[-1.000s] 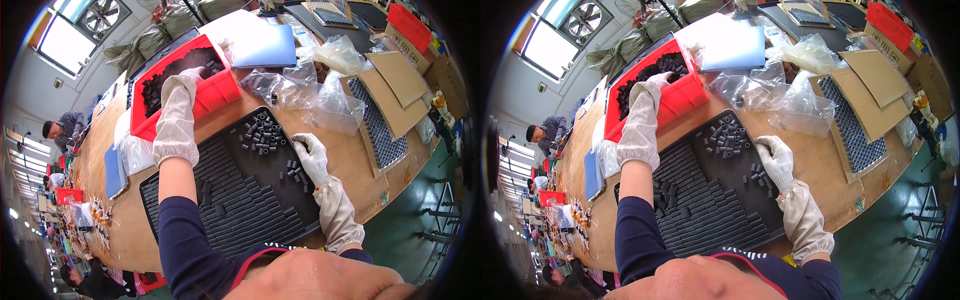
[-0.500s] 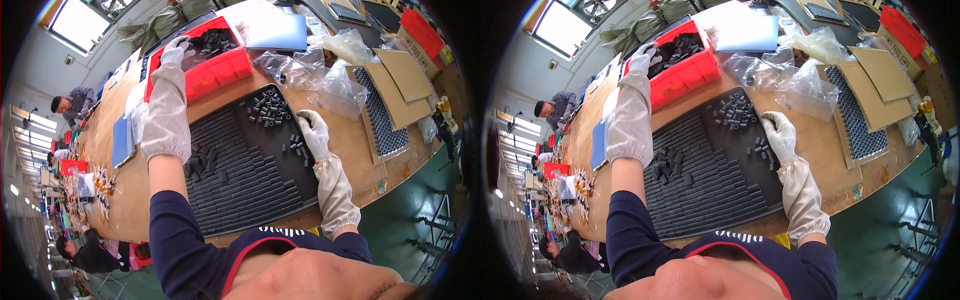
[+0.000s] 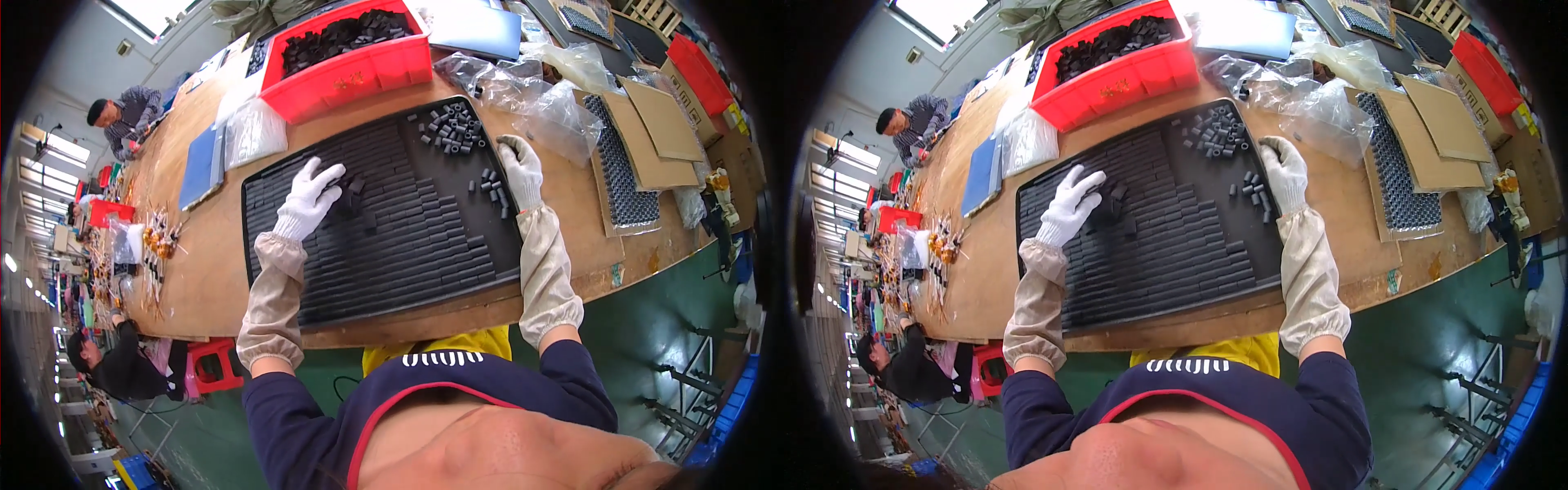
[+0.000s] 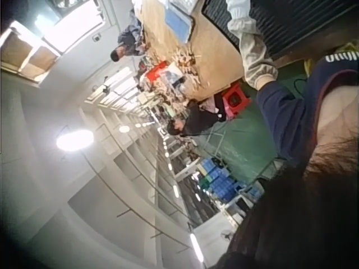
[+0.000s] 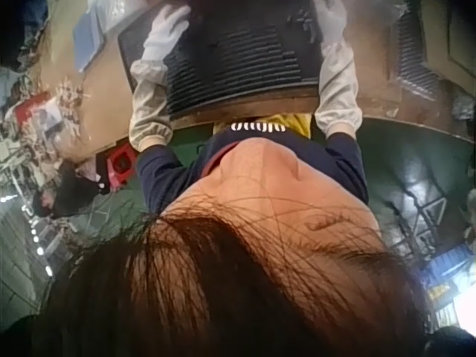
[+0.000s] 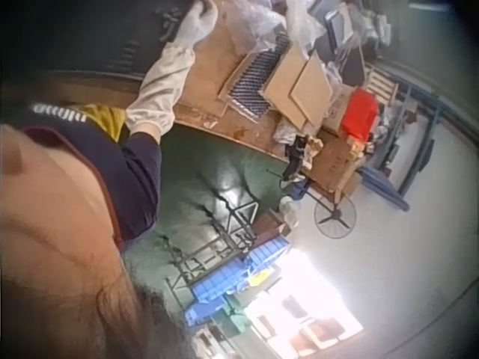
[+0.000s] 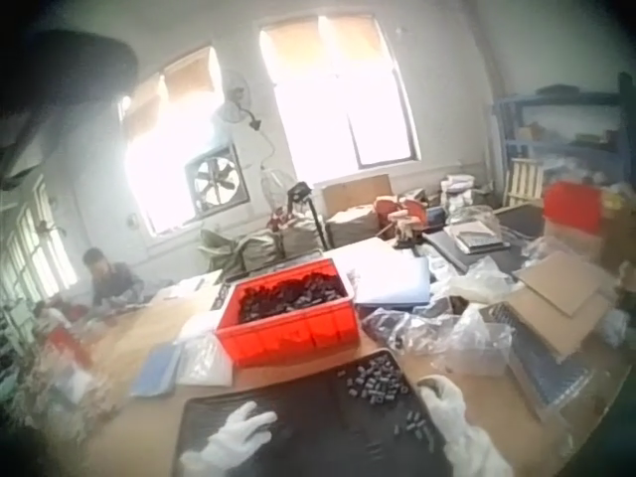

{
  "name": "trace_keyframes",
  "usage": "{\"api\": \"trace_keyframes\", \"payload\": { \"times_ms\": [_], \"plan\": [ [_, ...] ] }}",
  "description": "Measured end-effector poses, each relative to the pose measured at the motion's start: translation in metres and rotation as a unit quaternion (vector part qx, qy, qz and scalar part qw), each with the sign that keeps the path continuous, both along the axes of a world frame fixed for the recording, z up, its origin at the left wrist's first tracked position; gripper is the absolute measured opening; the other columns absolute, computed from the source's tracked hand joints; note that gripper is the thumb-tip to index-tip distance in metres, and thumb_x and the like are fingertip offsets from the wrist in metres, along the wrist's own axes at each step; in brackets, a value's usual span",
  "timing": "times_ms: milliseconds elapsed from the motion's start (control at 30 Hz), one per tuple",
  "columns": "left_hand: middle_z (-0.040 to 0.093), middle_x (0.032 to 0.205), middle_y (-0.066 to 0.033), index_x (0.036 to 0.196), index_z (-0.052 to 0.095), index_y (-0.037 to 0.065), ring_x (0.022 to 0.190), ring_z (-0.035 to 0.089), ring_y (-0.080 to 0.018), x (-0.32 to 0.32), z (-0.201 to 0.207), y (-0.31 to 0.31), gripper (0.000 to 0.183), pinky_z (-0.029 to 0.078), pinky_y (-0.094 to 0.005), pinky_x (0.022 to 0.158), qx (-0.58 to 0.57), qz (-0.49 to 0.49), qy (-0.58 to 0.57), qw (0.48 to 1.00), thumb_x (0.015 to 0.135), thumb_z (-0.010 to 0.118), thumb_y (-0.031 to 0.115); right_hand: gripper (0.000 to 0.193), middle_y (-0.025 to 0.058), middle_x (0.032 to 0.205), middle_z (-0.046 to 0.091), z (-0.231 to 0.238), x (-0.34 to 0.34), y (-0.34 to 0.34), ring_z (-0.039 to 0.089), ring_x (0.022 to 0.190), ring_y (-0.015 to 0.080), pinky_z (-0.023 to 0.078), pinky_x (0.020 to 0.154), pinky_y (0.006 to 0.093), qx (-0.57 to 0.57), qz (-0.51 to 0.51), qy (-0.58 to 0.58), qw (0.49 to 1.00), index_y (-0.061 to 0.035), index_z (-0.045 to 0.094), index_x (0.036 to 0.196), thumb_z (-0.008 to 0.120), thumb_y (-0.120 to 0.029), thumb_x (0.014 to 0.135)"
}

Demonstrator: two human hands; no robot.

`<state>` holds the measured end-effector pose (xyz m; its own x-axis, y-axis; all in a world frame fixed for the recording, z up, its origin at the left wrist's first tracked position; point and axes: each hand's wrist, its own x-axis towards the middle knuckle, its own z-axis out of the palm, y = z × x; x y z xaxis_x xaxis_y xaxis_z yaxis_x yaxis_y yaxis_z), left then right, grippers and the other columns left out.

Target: The person sorts and assembles small black industrial components by hand, placing them on a tray.

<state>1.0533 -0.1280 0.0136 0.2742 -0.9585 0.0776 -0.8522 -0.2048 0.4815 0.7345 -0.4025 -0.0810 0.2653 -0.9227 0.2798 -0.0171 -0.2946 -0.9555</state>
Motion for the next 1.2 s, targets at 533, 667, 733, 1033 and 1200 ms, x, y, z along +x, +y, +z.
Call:
{"api": "trace_keyframes", "payload": {
  "times_ms": [533,667,733,1033,1200],
  "plan": [
    [0.049,0.139,-0.0263,0.142,0.051,0.014,0.127,0.045,-0.0452,-0.026,-0.062,0.080,0.072,0.035,-0.0530,0.108,-0.160,0.116,-0.182,0.963,0.080,0.076,0.041,0.023,0.0077,0.108,0.069,0.007,-0.077,0.066,0.063,0.101,0.0131,0.049,0.091,0.0249,0.061,0.042,0.024,0.997,0.0015,0.065,0.118,0.058,-0.006,0.097],
    [0.040,0.147,-0.0275,0.149,0.040,0.016,0.131,0.040,-0.0463,-0.031,-0.057,0.064,0.092,0.029,-0.0562,0.111,-0.103,0.115,-0.087,0.984,0.075,0.073,0.061,0.024,0.0075,0.112,0.068,-0.003,-0.088,0.077,0.063,0.103,0.0140,0.050,0.094,0.0261,0.105,0.066,-0.053,0.991,0.0011,0.063,0.120,0.058,-0.003,0.097],
    [0.037,0.149,-0.0283,0.153,0.033,0.015,0.136,0.037,-0.0441,-0.032,-0.066,0.057,0.101,0.026,-0.0553,0.113,-0.126,0.152,-0.146,0.969,0.074,0.073,0.064,0.025,0.0071,0.114,0.067,-0.003,-0.088,0.080,0.063,0.103,0.0136,0.050,0.092,0.0249,0.154,0.076,-0.111,0.979,0.0012,0.062,0.122,0.058,-0.004,0.097],
    [0.043,0.146,-0.0195,0.155,0.026,0.011,0.136,0.040,-0.0348,-0.032,-0.074,0.053,0.102,0.025,-0.0492,0.116,-0.117,0.135,-0.162,0.970,0.079,0.070,0.063,0.023,0.0048,0.112,0.068,-0.009,-0.098,0.088,0.062,0.102,0.0113,0.049,0.092,0.0242,0.140,0.061,-0.099,0.983,-0.0001,0.064,0.119,0.059,-0.006,0.097],
    [0.061,0.121,-0.0135,0.139,0.051,0.017,0.111,0.058,-0.0349,-0.033,-0.078,0.056,0.066,0.047,-0.0458,0.096,-0.171,0.165,-0.175,0.955,0.082,0.074,0.044,0.022,0.0048,0.112,0.067,-0.014,-0.096,0.107,0.062,0.102,0.0117,0.048,0.093,0.0245,0.135,0.052,-0.145,0.979,-0.0002,0.065,0.118,0.058,-0.005,0.097]
  ]
}}
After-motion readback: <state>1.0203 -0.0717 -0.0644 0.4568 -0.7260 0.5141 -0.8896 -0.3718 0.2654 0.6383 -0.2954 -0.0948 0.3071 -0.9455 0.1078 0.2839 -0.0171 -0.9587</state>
